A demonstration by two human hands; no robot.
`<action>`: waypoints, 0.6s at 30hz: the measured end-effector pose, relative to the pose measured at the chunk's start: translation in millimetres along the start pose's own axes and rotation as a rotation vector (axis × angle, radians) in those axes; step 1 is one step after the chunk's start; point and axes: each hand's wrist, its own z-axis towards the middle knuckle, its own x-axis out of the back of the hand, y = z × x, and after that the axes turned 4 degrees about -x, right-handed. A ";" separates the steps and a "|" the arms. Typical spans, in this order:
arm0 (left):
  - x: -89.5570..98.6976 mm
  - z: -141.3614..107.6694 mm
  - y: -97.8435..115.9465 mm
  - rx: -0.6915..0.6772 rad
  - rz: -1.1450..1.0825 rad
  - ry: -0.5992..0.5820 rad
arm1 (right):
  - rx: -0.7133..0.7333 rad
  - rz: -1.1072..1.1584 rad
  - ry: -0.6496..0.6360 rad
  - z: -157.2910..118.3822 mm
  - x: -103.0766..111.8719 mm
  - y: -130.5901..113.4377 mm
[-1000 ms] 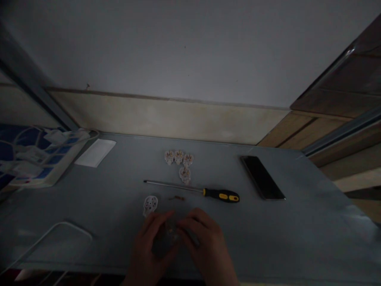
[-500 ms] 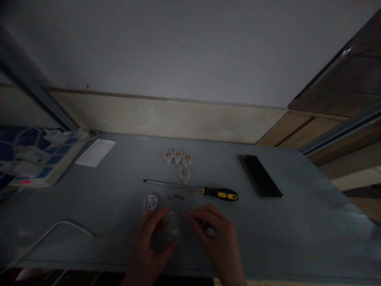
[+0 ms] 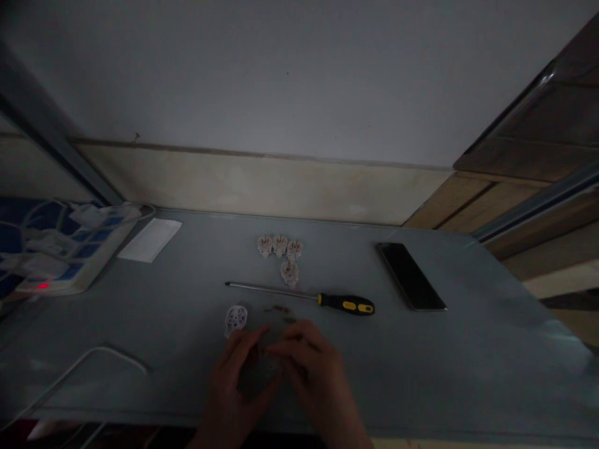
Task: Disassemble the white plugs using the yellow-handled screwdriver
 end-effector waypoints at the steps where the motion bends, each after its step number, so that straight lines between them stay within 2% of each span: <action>1: -0.3 -0.2 -0.2 -0.004 0.001 -0.006 | 0.019 -0.016 -0.014 -0.2 -0.5 -2.0; 6: -2.3 -2.4 -1.0 -0.087 0.034 0.009 | 0.033 -0.059 -0.063 -0.3 -4.9 -0.3; 10: -4.1 -4.4 -1.6 -0.107 0.103 -0.008 | 0.007 0.013 -0.059 1.3 -0.5 3.0; 14: -5.9 -3.9 0.8 -0.112 0.183 -0.033 | -0.059 0.197 0.115 -1.5 9.1 16.8; 18: -9.5 -3.8 4.4 -0.098 0.284 -0.102 | -0.239 0.339 0.271 -11.2 9.9 36.3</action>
